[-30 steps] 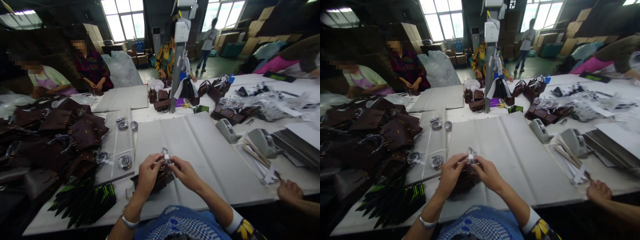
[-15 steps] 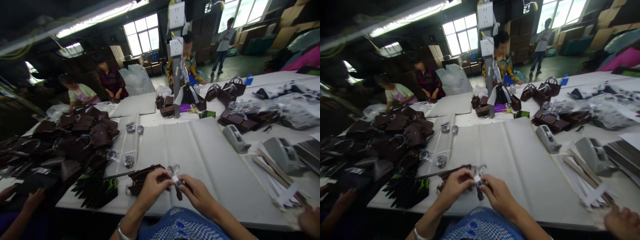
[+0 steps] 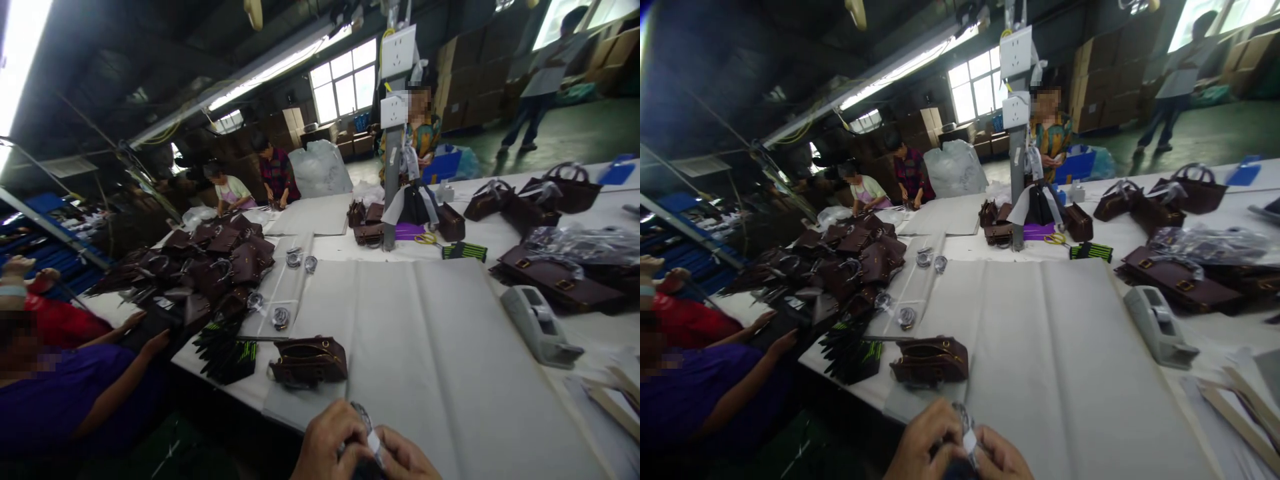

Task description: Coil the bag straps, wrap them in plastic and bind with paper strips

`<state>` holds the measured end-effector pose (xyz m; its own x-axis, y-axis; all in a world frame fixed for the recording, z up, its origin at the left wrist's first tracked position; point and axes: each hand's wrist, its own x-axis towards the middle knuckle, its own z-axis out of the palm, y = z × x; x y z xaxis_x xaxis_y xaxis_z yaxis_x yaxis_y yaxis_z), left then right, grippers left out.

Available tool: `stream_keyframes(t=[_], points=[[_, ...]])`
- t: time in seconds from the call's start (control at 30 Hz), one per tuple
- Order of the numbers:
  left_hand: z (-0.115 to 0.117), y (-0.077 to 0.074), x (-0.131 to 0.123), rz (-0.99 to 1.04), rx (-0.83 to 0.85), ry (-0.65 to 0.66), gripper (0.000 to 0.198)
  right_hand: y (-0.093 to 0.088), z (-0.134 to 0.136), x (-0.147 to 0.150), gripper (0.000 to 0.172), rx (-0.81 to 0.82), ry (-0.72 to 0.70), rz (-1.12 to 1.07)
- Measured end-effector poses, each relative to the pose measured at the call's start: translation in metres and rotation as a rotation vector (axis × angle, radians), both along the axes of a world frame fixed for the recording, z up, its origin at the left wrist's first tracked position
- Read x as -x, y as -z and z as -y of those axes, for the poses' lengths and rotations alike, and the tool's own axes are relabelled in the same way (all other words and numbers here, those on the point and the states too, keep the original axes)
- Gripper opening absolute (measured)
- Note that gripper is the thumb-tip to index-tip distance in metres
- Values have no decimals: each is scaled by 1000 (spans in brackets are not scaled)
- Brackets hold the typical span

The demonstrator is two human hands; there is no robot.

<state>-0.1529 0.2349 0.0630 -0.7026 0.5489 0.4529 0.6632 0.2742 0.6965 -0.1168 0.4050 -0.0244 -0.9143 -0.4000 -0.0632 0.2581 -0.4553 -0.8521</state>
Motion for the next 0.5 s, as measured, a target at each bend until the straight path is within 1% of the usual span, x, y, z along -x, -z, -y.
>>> stream_keyframes(t=[0.07, 0.13, 0.2, 0.23, 0.3, 0.4, 0.43, 0.5], points=[[1, -5, -4, 5, -36, 22, 31, -2, 2, 1, 42, 71, -38, 90], [4, -11, -6, 2, -68, 37, 29, -10, 4, 3, 42, 103, -57, 131], [8, -16, -5, -6, -90, 19, 24, -20, 8, 7, 44, 120, -59, 125], [11, -17, -4, 0, -101, -12, 21, -25, 11, 10, 45, 118, -53, 105], [19, -17, -1, 22, -121, -109, 14, -35, 20, 14, 49, 57, -21, 32], [35, -12, -3, 65, -144, -277, 10, -49, 39, 15, 52, -138, 29, -109], [42, -10, -6, 96, -155, -305, 9, -52, 46, 14, 50, -194, 50, -136], [55, -9, -13, 203, -194, -289, 11, -57, 59, 13, 43, -254, 113, -135]])
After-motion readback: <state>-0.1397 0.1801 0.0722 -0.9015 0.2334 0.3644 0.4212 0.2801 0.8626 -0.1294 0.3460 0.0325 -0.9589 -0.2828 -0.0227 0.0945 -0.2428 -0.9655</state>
